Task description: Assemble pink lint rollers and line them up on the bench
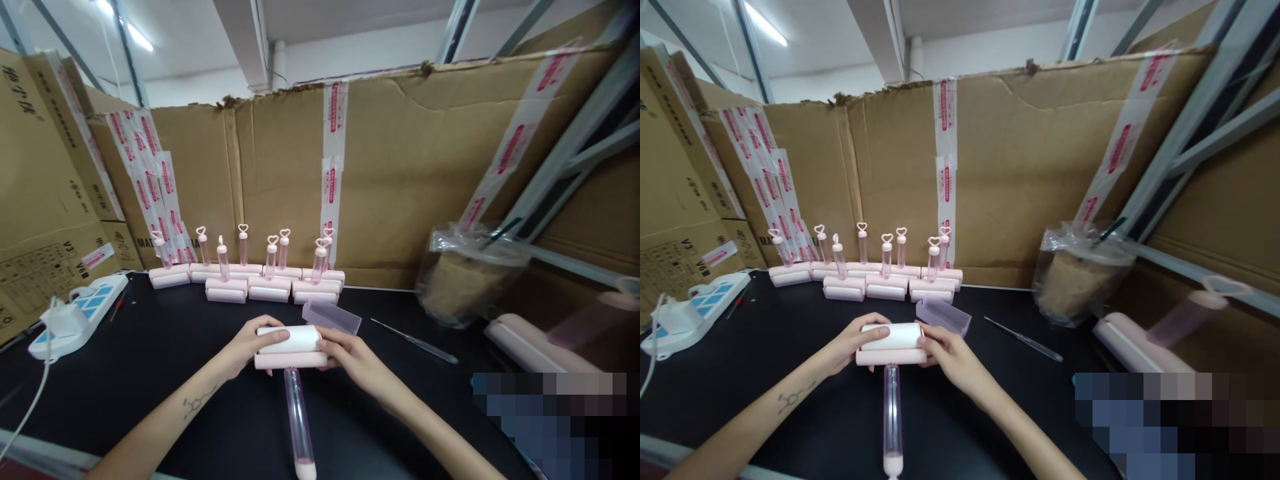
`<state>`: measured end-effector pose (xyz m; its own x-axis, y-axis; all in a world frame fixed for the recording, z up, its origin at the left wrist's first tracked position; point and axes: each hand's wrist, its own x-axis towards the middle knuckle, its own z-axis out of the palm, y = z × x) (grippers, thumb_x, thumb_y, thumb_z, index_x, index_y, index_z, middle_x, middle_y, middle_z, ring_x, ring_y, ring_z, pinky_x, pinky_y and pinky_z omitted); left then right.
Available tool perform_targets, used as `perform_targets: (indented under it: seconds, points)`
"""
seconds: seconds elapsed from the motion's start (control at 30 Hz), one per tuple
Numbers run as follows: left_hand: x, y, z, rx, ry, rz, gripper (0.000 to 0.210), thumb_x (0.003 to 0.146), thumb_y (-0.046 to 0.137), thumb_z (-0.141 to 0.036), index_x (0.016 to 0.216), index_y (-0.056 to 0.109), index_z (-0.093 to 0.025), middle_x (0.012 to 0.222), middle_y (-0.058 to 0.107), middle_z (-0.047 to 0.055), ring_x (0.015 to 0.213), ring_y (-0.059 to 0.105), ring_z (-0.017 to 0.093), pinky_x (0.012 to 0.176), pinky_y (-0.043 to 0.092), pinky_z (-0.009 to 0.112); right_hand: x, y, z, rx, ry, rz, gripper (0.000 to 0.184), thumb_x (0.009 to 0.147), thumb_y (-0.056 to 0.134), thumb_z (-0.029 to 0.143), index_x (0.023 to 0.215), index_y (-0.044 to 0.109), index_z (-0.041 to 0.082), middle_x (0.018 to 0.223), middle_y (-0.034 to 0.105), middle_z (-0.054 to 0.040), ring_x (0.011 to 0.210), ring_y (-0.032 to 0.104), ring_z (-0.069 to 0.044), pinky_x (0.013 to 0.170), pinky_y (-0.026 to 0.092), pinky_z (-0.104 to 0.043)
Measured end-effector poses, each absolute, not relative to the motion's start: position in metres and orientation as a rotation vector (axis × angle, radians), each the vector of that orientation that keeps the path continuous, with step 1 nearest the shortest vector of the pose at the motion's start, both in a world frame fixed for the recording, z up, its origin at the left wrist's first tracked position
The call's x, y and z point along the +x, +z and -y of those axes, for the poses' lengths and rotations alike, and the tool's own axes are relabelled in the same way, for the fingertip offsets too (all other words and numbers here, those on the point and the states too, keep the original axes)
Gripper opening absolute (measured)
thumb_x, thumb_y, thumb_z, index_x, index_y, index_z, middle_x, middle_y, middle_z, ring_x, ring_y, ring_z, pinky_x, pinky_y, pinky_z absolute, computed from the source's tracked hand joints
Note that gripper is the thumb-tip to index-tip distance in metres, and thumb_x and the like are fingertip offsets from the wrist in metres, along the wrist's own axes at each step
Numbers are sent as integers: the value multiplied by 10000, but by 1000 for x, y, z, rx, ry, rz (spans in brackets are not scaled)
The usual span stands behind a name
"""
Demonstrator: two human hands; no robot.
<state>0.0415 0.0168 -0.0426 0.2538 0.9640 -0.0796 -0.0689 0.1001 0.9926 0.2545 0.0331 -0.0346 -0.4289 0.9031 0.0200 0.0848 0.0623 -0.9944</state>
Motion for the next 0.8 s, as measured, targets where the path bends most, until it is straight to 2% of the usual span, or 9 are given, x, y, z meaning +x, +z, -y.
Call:
perform_targets:
  seconds: [0.07, 0.17, 0.33, 0.53, 0.7, 0.8]
  points:
    - [40, -42, -17, 1239, 950, -1018, 466, 605, 759, -380, 955, 566, -140, 783, 590, 33, 609, 614, 161, 387, 508, 225, 255, -36, -35, -1020, 1449, 1622, 346, 679, 599, 334, 945, 703, 138, 930, 670, -63, 742, 599, -175, 648, 532, -302]
    - [38, -43, -19, 1287, 925, -1073, 542, 555, 794, -354, 1005, 581, -139, 866, 616, 66, 623, 629, 172, 385, 506, 224, 256, -39, -39, -1080, 1432, 1590, 244, 630, 600, 272, 813, 680, 131, 783, 664, -42, 701, 611, -171, 652, 523, -297]
    - [40, -42, -18, 1313, 906, -1086, 522, 553, 792, -361, 974, 602, -119, 782, 631, 54, 547, 615, 153, 369, 491, 219, 257, -44, -41, -1111, 1402, 1574, 110, 557, 614, 210, 643, 568, 159, 597, 595, 15, 545, 564, -125, 556, 470, -258]
    - [44, -44, -15, 1322, 893, -1060, 500, 552, 790, -374, 955, 607, -142, 749, 619, 30, 531, 606, 153, 381, 474, 231, 254, -50, -40, -1004, 1437, 1604, 140, 516, 487, 139, 635, 447, 200, 562, 519, 60, 500, 472, -91, 471, 369, -209]
    - [44, -44, -15, 1453, 969, -1092, 415, 543, 800, -331, 876, 655, -129, 805, 641, 40, 694, 595, 149, 586, 449, 224, 251, -46, -36, -965, 1389, 1624, 128, 529, 468, 158, 625, 400, 207, 562, 482, 58, 507, 436, -91, 464, 317, -206]
    - [45, -44, -15, 1499, 1011, -1092, 382, 538, 803, -321, 836, 660, -129, 842, 648, 45, 743, 577, 155, 619, 417, 216, 250, -44, -35, -962, 1329, 1643, 124, 538, 472, 159, 613, 387, 208, 548, 447, 65, 510, 415, -91, 480, 311, -213]
